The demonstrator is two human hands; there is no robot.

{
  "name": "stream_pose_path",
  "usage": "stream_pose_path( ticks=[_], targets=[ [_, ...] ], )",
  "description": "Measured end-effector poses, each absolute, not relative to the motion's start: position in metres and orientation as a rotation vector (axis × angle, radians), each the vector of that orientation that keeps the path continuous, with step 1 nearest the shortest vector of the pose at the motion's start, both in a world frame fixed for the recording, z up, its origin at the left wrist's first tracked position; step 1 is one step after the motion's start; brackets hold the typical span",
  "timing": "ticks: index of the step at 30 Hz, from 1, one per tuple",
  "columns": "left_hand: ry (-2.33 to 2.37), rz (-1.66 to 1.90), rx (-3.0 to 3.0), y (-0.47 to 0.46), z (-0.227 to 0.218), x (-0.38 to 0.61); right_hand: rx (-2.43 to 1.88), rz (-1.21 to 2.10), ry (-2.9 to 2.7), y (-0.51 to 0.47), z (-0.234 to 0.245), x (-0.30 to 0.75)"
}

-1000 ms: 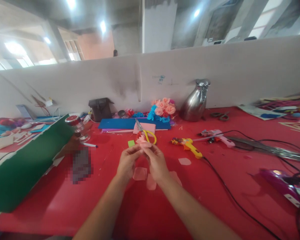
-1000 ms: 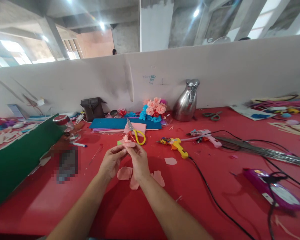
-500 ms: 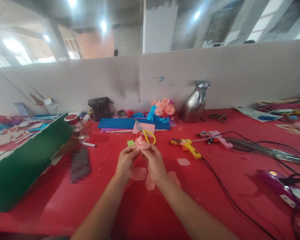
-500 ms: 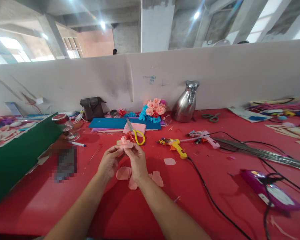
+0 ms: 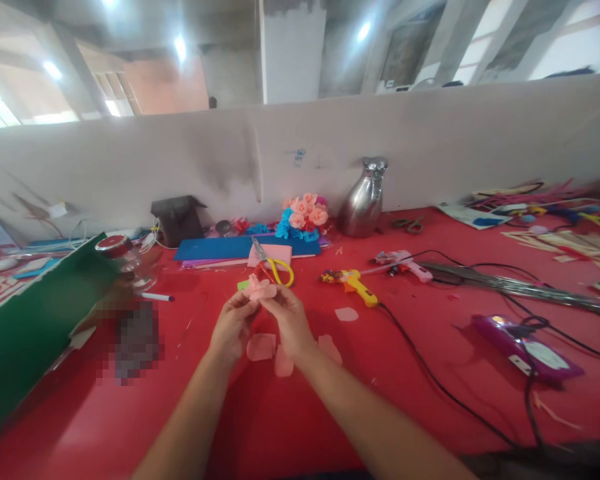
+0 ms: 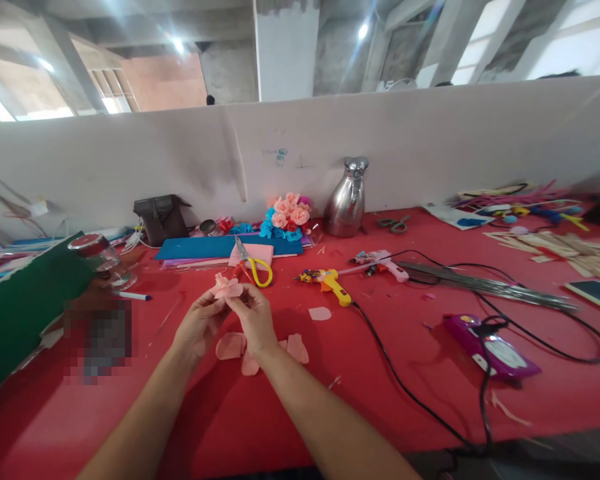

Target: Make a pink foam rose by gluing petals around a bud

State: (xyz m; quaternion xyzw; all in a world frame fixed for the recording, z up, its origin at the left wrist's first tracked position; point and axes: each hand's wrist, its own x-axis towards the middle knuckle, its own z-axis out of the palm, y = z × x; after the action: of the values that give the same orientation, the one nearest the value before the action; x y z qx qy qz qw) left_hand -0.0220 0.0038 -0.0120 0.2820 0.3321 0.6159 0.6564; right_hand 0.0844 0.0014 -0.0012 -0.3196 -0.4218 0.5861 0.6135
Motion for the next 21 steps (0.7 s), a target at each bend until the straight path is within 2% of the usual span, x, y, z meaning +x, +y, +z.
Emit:
stream_pose_path(
  ticks=[12, 21],
  targets=[
    [0.711, 1.358, 0.627, 0.007, -0.019, -0.026, -0.716, 1.4, -0.965, 0.004, -0.008, 0.084],
    [0.599, 1.348, 0.707, 0.011, -0.015, -0.035, -0.573, 1.563, -1.002, 0.005, -0.003, 0.091]
  ],
)
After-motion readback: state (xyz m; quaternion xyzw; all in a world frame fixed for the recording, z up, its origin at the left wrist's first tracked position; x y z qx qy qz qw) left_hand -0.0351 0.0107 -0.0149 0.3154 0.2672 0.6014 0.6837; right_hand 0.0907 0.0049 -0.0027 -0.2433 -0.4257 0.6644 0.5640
